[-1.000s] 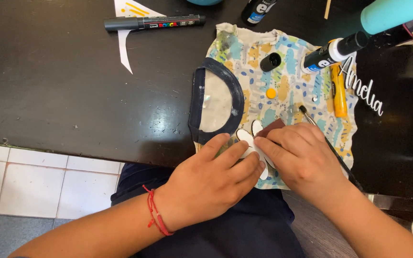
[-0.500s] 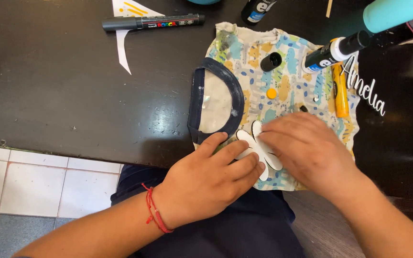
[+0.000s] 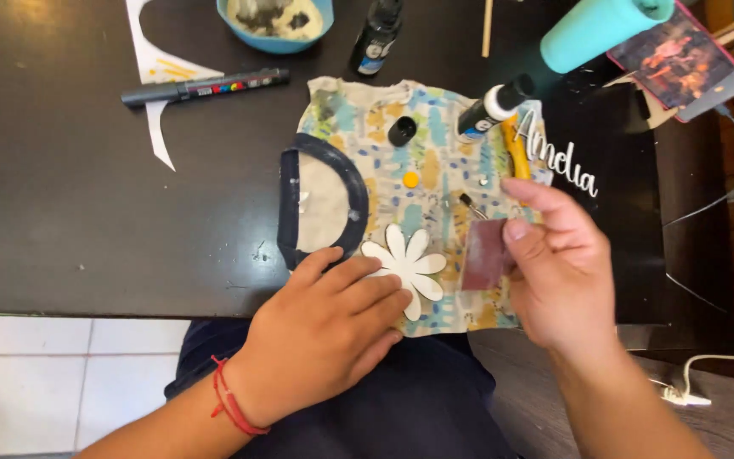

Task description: The person smooths a white flower-shaped cutout onto a patterned fabric surface using a small rectangular tool. They then dip a paintbrush into a cup of water and apply paint to the fabric and the flower cutout.

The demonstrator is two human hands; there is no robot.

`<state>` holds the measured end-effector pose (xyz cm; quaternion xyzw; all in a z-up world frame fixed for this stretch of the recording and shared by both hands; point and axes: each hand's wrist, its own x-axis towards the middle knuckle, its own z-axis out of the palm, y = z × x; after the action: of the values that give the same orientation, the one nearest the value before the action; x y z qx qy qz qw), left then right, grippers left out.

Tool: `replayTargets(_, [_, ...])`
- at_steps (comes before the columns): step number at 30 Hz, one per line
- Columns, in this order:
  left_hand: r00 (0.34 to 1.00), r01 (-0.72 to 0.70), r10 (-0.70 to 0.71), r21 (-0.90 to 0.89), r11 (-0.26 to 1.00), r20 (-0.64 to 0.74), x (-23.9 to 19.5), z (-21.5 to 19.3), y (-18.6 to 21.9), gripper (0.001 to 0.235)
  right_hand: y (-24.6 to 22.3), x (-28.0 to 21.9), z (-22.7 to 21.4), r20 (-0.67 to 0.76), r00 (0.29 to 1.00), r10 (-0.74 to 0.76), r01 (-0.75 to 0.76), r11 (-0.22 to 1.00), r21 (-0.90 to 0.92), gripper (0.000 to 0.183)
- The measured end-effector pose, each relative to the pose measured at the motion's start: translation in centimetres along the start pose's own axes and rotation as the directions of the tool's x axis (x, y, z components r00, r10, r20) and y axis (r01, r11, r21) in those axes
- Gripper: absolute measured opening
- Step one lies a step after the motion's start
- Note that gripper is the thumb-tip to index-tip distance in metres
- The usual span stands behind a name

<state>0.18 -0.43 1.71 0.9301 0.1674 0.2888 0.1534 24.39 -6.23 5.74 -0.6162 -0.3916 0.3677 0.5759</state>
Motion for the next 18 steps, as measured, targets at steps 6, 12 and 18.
replayTargets(6, [0.995,0.090,-0.085,-0.110,0.990,0.051,0.4,-0.6,0.6,0.032,0.5,-3.1,-0.3,-0.013,0.999,0.037,-0.038,0.993,-0.108,0.038])
replayTargets(12, [0.994,0.079,-0.083,-0.059,0.995,-0.075,2.1,-1.6,3.1,0.034,-0.3,-7.2,0.5,0.111,0.994,0.001,0.036,0.943,-0.331,0.039])
replayTargets(18, [0.981,0.193,-0.170,-0.367,0.910,0.095,2.6,-0.2,5.8,0.018,-1.0,-9.7,-0.9,0.297,0.938,-0.180,0.259,0.932,-0.252,0.038])
